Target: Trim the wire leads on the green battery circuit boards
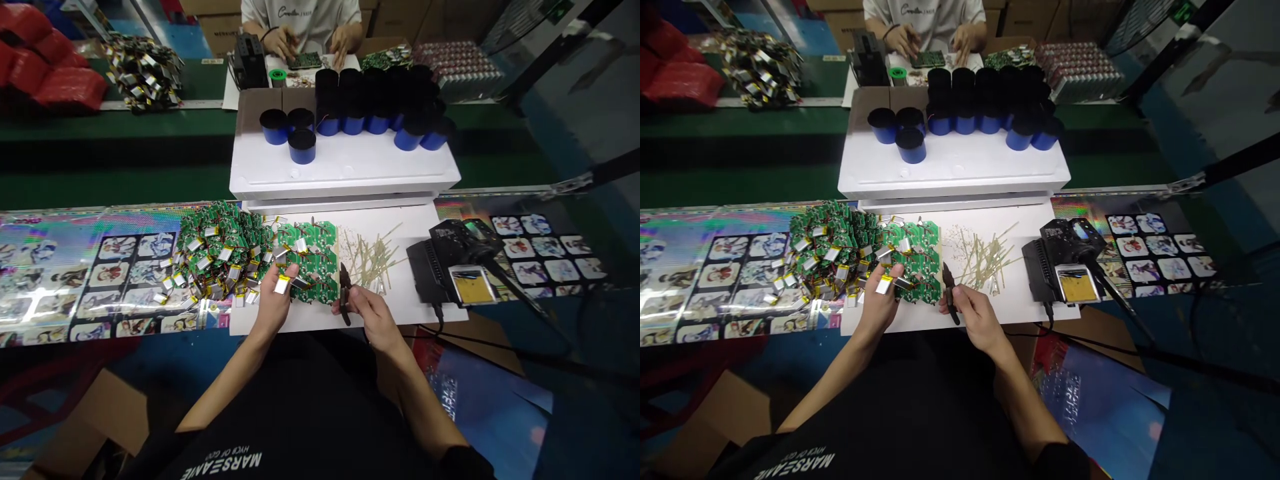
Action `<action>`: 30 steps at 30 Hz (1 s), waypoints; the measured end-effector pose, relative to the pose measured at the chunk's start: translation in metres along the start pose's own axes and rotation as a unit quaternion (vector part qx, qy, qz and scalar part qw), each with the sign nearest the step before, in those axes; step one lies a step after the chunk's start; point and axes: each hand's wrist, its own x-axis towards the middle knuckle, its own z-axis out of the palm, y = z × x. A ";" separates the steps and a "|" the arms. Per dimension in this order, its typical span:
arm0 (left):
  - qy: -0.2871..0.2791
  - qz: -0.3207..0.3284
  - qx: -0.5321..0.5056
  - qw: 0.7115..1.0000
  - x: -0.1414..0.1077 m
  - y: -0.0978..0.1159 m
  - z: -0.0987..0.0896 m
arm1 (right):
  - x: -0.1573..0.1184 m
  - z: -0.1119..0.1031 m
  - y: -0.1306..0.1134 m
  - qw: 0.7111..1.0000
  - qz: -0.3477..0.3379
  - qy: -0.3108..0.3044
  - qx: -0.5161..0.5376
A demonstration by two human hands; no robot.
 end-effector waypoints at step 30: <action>0.192 0.095 -0.030 0.976 0.060 0.084 -0.172 | -0.007 -0.050 0.018 0.942 0.223 0.065 0.243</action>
